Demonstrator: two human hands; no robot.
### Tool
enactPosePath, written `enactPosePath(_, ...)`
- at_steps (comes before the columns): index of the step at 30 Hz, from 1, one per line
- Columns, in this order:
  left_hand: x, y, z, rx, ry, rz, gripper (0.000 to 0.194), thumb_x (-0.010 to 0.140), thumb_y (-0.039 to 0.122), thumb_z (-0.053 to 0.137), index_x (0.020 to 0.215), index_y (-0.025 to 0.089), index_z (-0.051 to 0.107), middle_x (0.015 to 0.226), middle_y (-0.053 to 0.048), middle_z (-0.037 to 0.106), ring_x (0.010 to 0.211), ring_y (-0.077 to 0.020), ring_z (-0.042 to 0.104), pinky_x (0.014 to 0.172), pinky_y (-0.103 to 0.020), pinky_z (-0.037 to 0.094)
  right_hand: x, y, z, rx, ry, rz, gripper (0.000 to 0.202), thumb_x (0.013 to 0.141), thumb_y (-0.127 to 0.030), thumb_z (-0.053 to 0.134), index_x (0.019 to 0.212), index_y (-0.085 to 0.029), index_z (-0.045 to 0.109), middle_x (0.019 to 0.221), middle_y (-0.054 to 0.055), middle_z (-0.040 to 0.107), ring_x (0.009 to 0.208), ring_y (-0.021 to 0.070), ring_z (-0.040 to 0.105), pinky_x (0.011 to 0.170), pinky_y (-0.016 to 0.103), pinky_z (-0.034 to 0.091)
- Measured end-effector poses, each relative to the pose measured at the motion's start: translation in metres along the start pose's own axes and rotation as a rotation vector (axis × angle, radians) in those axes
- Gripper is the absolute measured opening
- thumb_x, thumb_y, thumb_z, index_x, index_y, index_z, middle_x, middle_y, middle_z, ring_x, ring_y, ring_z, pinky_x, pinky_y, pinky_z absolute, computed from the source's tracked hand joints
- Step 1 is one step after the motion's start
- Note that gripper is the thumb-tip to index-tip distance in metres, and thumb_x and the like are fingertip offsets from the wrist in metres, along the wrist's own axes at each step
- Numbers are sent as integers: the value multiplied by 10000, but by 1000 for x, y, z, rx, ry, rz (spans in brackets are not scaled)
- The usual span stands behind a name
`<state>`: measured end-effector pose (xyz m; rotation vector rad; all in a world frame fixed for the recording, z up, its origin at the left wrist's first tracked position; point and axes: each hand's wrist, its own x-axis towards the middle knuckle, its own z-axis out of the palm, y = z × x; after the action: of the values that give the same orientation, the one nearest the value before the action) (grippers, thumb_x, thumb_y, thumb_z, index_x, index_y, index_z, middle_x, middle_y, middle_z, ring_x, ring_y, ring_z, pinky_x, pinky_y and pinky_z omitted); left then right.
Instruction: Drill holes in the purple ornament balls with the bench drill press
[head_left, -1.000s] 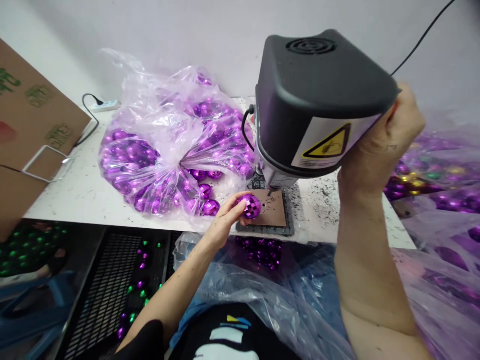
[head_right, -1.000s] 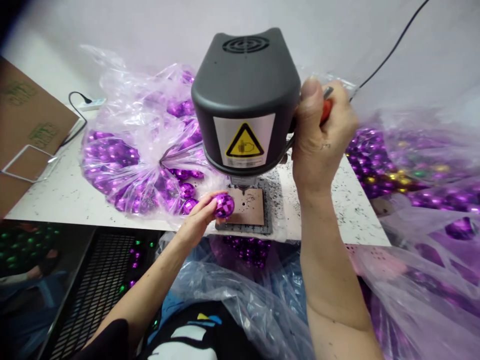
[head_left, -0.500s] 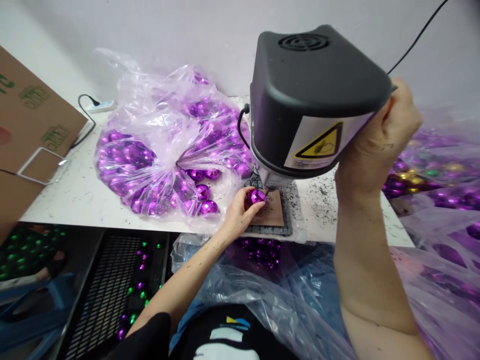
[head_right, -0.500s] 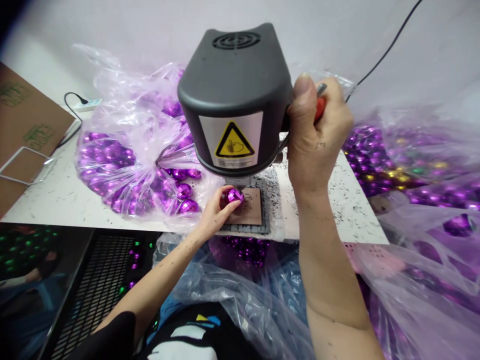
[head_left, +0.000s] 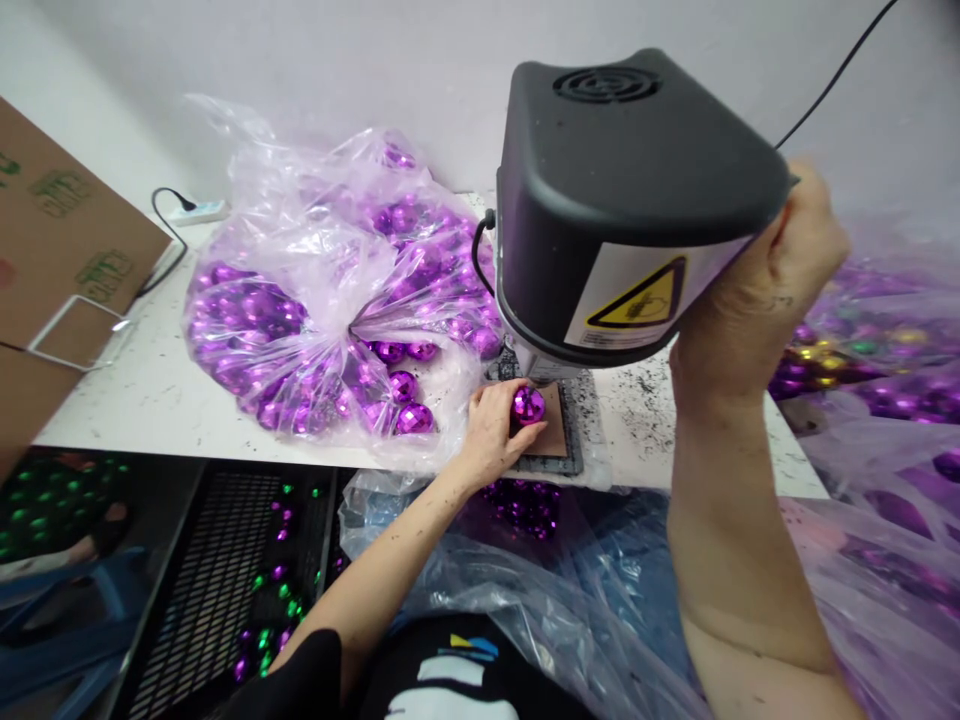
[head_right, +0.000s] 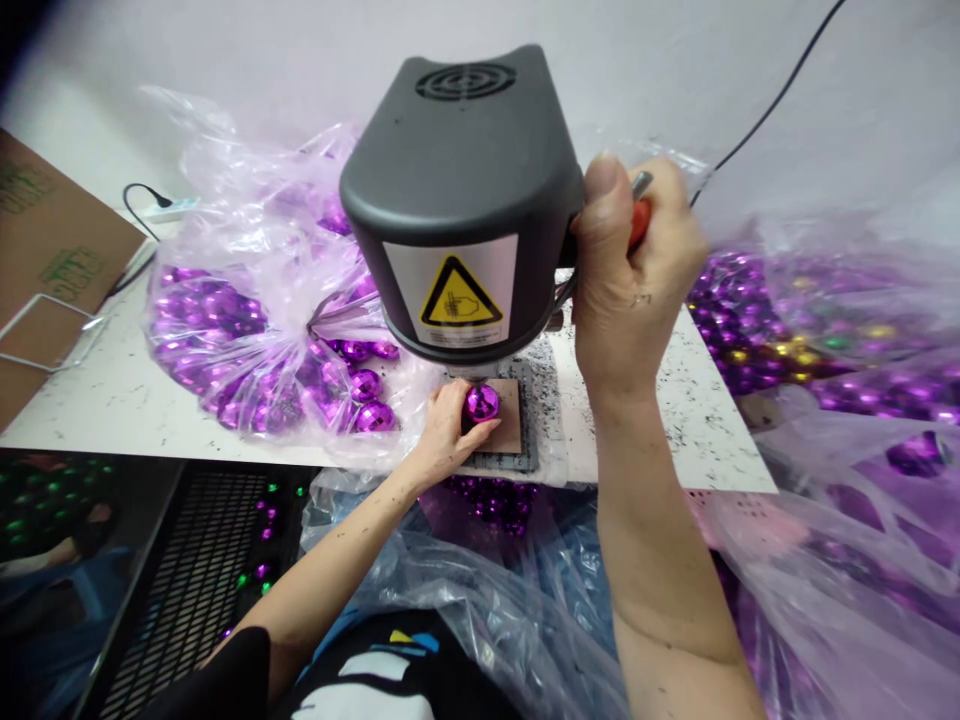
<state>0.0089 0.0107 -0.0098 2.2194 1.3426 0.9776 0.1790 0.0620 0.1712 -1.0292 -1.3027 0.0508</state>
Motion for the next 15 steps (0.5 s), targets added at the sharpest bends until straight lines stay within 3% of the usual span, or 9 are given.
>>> enactPosePath(3,-1,0,-1,5,-44,14,442,931,363,623,1309,199,460,1167,-92,616,1145,-250,559,1150,-493,302,0,-2,-1,-20,52,21,597,827,-692,389,679,-115,382,650,-56,288,657,-24,326,656,165,295)
enactPosePath(10,0,1,-6,-18,-108,-13,410,943,359,603,1284,188,451,1177,-93,608,1155,-245,547,1192,-524,234,-17,-11,-14,-126,61,-63,533,927,-613,422,727,-122,465,617,-50,273,588,-5,295,582,169,244)
enactPosePath(15,1,4,-9,-25,-112,-19,410,941,363,600,1283,192,454,1207,-101,605,1186,-259,541,1181,-525,273,-50,-8,-28,-187,149,-209,345,959,-437,504,807,-133,563,685,-25,485,587,7,447,575,198,332)
